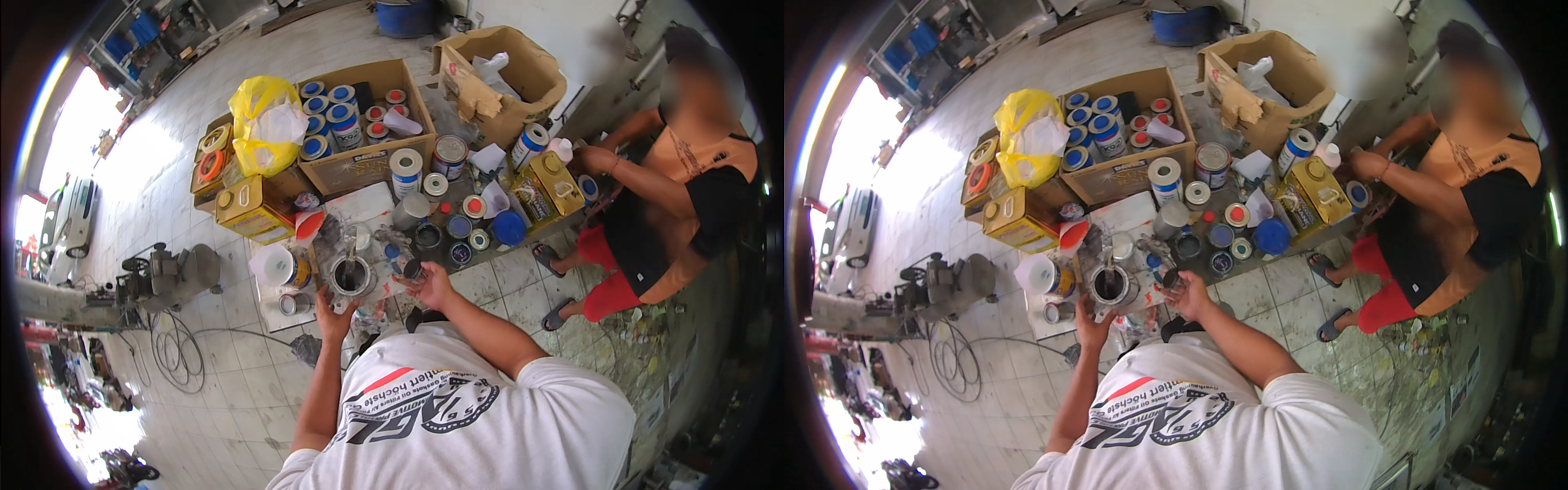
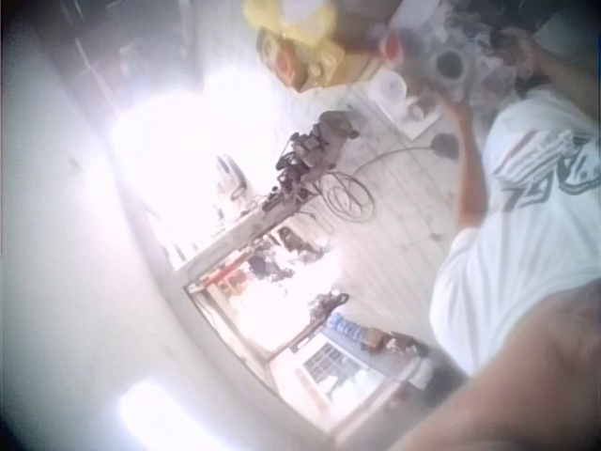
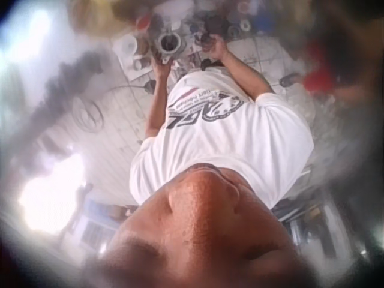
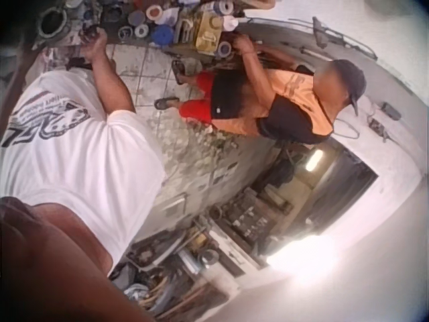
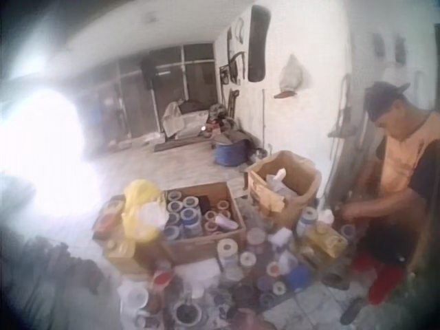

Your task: The person opens a paint can, stirs the contents with a stick, and pours some paint into another container. They then walk to a car covered in newspaper and apply paint to a small area using the stick.

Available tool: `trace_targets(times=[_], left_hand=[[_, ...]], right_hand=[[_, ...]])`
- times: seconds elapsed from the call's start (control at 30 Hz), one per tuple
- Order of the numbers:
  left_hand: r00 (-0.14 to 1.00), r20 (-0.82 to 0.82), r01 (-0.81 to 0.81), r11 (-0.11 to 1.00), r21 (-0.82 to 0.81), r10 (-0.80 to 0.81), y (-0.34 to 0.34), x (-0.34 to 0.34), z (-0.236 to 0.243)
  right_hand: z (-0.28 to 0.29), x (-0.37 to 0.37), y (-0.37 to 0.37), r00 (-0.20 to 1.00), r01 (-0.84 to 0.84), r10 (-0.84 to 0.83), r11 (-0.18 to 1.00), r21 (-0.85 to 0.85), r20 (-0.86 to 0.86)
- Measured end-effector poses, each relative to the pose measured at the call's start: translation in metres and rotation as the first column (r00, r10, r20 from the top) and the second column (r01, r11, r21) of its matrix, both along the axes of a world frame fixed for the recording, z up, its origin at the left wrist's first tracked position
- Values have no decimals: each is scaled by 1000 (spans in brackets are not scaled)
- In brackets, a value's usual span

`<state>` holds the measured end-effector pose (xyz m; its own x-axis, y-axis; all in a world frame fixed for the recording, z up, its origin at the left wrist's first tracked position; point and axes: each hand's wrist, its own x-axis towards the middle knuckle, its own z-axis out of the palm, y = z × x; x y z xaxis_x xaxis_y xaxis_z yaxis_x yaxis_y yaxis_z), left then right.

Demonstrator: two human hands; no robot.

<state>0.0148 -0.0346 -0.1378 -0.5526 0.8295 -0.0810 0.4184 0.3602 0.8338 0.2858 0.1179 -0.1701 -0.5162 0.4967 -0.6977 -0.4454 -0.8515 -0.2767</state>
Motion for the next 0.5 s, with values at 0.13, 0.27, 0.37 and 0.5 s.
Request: trace_targets(times=[0.13,0.27,0.37,0.5], left_hand=[[995,-22,96,995,15,-95,2,-4,10],[979,-115,172,984,49,-165,13,-5,20],[927,-315,225,974,24,-206,31,-2,37],[876,-336,327,938,-117,-347,56,8,60]], right_hand=[[-42,-28,-7,999,23,-23,1000,-4,45],[-63,-22,-13,937,50,-27,997,-56,348],[-49,-4,-18,773,-118,-102,947,300,627],[-26,-2,21,326,-462,-561,608,646,761]])
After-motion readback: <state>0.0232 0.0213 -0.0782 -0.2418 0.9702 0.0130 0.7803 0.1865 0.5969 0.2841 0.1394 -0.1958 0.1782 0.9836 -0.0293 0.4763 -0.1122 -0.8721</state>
